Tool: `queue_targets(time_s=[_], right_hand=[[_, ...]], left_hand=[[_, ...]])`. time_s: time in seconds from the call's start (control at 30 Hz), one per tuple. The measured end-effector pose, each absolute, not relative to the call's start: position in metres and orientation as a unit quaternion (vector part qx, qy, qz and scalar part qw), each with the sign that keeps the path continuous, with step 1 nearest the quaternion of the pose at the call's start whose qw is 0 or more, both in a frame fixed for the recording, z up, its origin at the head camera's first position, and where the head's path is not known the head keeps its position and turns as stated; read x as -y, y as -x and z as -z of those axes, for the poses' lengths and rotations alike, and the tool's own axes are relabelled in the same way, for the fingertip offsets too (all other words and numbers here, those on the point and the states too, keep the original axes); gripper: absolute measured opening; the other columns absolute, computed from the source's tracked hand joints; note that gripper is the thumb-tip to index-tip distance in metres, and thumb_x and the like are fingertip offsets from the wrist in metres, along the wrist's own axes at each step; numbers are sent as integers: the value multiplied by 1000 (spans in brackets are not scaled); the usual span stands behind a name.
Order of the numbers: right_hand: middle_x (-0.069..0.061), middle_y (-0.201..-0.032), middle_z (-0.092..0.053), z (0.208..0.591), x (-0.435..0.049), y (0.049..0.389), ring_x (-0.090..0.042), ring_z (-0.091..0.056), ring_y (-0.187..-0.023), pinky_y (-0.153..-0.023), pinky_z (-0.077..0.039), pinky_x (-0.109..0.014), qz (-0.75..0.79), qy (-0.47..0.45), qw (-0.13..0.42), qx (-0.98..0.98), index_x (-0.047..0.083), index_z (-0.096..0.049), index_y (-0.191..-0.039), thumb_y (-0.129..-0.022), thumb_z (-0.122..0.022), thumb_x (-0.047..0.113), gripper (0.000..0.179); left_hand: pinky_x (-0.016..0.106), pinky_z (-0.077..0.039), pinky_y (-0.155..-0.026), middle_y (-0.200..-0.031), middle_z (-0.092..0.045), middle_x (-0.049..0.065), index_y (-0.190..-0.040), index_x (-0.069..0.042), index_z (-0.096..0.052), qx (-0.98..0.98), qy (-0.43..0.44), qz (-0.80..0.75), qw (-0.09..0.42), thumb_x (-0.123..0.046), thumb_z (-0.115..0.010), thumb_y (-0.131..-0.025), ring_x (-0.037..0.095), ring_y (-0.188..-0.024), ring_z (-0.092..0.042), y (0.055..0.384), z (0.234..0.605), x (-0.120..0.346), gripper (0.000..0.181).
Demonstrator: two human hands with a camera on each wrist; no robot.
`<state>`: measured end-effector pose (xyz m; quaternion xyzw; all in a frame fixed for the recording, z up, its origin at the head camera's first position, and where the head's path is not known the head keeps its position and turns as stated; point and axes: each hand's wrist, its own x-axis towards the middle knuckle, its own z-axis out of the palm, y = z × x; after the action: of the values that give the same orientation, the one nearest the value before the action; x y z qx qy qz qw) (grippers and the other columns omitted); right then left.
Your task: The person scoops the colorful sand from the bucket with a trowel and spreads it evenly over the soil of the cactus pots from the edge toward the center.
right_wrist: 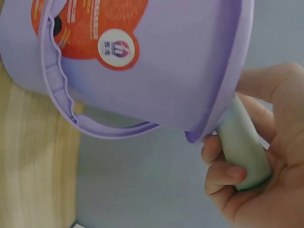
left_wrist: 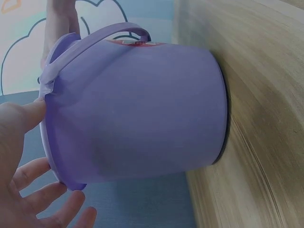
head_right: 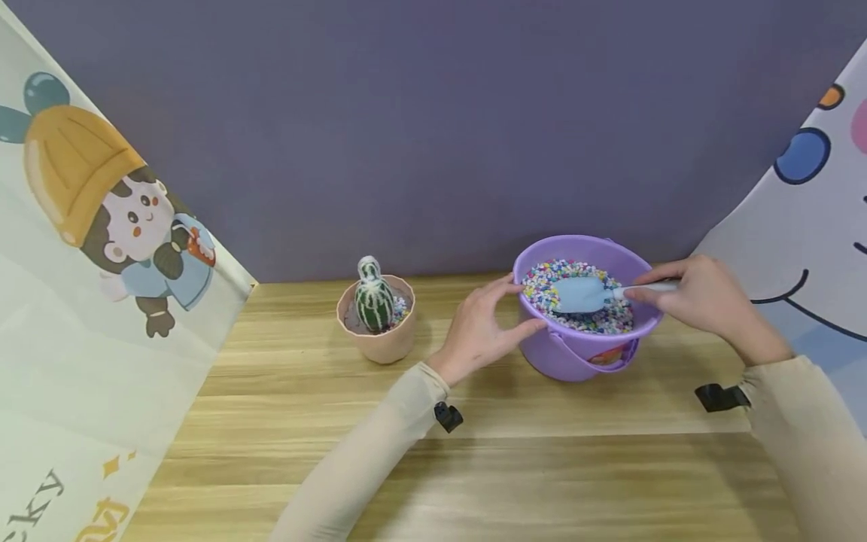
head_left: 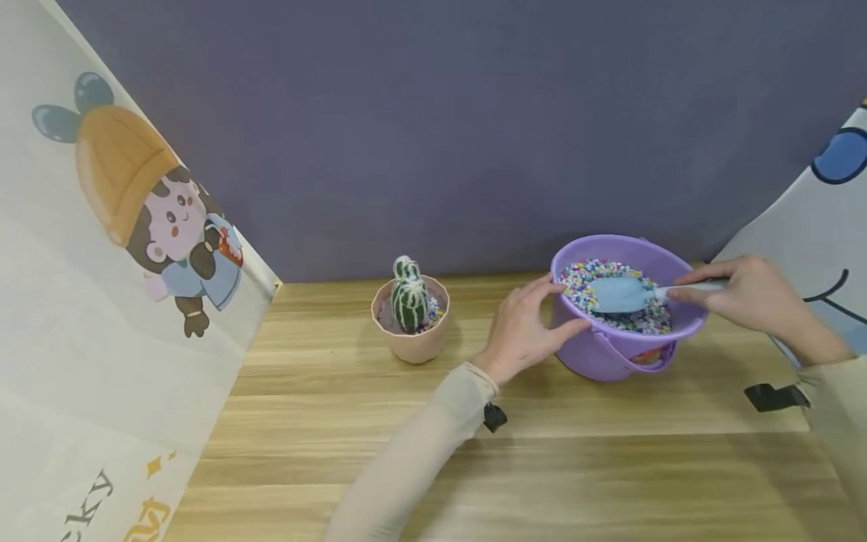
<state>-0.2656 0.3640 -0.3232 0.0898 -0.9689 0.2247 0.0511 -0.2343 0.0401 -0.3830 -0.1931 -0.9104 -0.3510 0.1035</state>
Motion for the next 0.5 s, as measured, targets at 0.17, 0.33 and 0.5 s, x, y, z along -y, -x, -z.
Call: queue_targets(time_s=[0.17, 0.33, 0.5], right_hand=[[-4, -76, -76, 323, -367, 260, -9, -34, -53, -53, -32, -34, -256, -58, 24, 965, 8, -84, -113, -90, -84, 49, 47], [-21, -110, -80, 324, -373, 261, -4, -51, -76, -65, -40, -27, -268, -48, 34, 962, 7, -84, -113, -90, -84, 51, 50], [-28, -125, -75, 325, -378, 258, 0, -55, -97, -83, -46, -46, -277, -30, 34, 960, 6, -82, -117, -92, -81, 54, 54]], left_hand=[[43, -42, -125, -166, -50, 0, -144, -22, -65, 909, 195, 355, 96, -60, -75, -93, 24, -150, -52, 234, 384, -40, 65], [42, -44, -123, -166, -50, 0, -143, -21, -66, 906, 197, 358, 112, -60, -77, -92, 24, -149, -53, 234, 385, -39, 65], [41, -44, -123, -165, -51, -3, -142, -21, -66, 904, 197, 360, 120, -60, -78, -91, 23, -148, -54, 235, 385, -39, 65]])
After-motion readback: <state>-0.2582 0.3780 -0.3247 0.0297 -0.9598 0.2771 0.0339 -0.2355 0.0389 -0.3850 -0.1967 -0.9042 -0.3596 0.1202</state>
